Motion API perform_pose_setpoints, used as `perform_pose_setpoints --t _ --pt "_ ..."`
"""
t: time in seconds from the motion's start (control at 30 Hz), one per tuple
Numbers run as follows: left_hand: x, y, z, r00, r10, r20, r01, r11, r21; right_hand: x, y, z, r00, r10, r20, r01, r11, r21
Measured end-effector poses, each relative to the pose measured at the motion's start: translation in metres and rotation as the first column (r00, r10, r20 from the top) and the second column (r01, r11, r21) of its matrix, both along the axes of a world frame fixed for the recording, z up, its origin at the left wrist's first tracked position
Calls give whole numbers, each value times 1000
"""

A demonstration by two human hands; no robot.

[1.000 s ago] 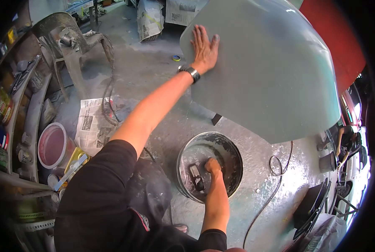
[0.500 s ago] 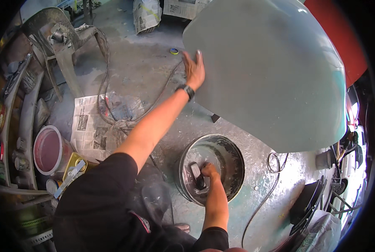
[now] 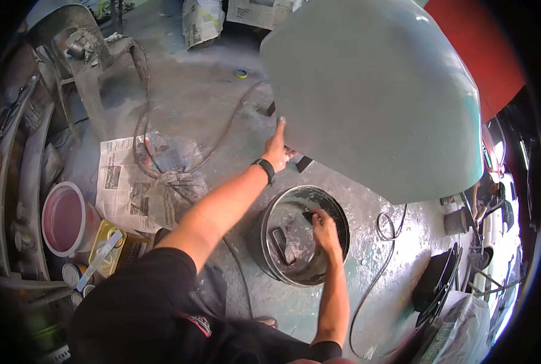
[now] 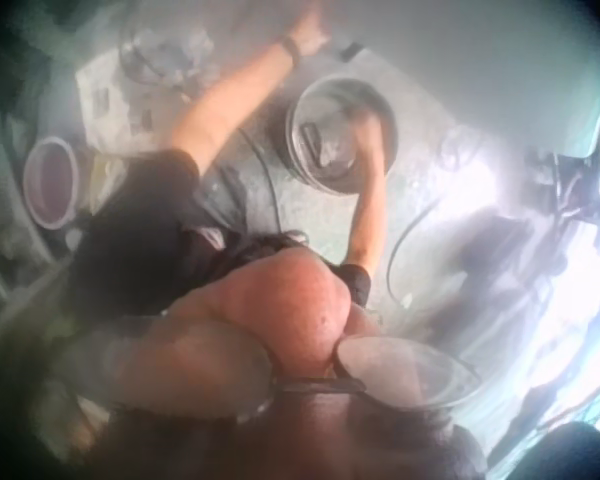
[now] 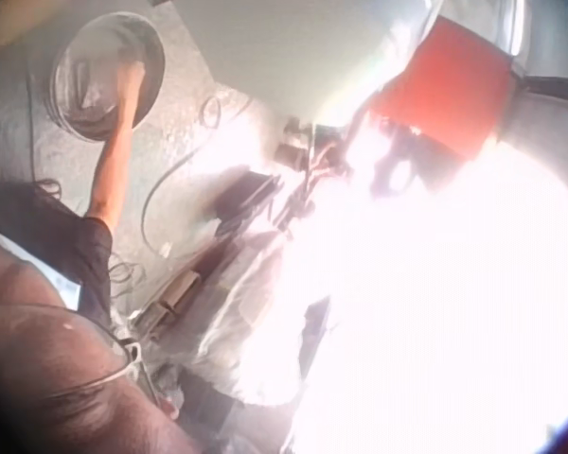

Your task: The person sands a light gray automotive body part using a sanding block, dipping the block into a bucket of water and wiping the surface with their hands.

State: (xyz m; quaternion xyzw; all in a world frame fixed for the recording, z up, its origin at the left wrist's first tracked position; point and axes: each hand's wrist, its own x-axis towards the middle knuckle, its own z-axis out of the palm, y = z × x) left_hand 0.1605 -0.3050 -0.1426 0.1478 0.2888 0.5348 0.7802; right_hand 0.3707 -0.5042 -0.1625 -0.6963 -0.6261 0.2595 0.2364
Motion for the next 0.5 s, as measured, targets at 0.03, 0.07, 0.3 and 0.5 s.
perform_pose_setpoints --t 0.03,0.07,0.3,0.5 --pt "-1 1 -3 992 84 94 -82 996 -28 -15 -4 28 999 43 -32 -39 994 101" --pt "12 3 3 967 152 207 -141 988 -66 -14 -7 52 998 61 -25 -53 968 247" --pt "74 -59 -4 863 174 474 -110 981 -160 -43 -35 172 749 -163 642 -419 635 649" --pt "71 -76 -20 837 55 545 -67 998 2 -26 24 177 470 -333 818 -436 718 543"
